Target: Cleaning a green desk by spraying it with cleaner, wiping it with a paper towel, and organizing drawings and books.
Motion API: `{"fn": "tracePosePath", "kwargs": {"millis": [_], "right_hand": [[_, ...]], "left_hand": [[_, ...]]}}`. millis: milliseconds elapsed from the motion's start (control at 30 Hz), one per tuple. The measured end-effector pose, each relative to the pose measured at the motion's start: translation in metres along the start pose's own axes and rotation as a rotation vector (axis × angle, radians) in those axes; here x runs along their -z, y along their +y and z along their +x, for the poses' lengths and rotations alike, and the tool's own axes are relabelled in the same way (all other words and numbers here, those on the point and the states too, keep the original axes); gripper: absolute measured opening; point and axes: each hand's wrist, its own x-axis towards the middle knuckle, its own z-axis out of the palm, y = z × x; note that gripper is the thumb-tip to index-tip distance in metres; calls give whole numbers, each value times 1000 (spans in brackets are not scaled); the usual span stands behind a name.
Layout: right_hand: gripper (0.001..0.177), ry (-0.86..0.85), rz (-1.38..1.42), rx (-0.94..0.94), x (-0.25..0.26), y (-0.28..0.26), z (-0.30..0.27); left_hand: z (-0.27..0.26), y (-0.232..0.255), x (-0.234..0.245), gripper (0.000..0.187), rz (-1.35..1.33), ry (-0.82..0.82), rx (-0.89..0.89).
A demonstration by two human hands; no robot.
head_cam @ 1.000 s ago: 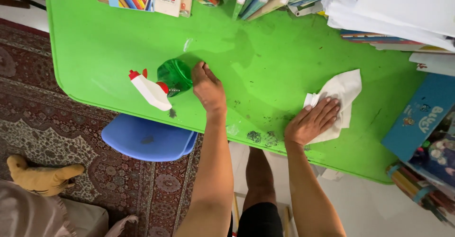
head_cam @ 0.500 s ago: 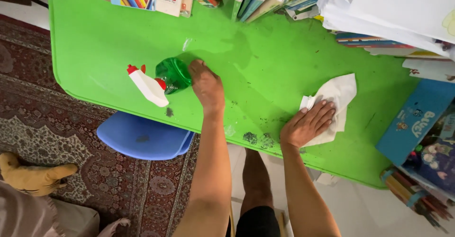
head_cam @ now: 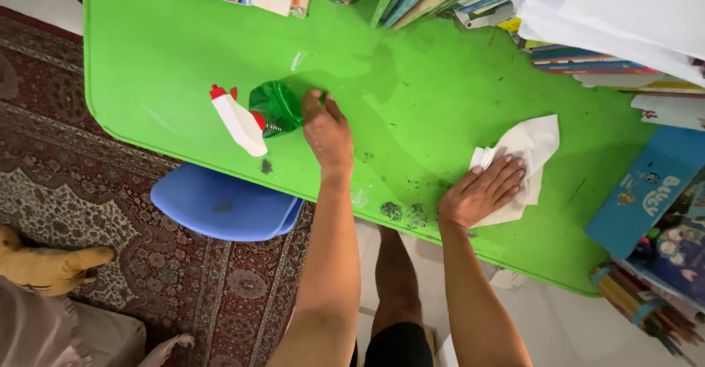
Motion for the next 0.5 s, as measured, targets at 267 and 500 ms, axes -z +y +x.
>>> {"fn": "tracePosePath", "kwargs": {"millis": [267, 500], "right_hand": [[57, 0, -16, -3, -2, 1, -1], [58, -6, -6, -15, 3, -6, 3]], "left_hand": [[2, -5, -3, 6, -31, 22, 21], [6, -2, -5, 6, 27, -24, 46]]}}
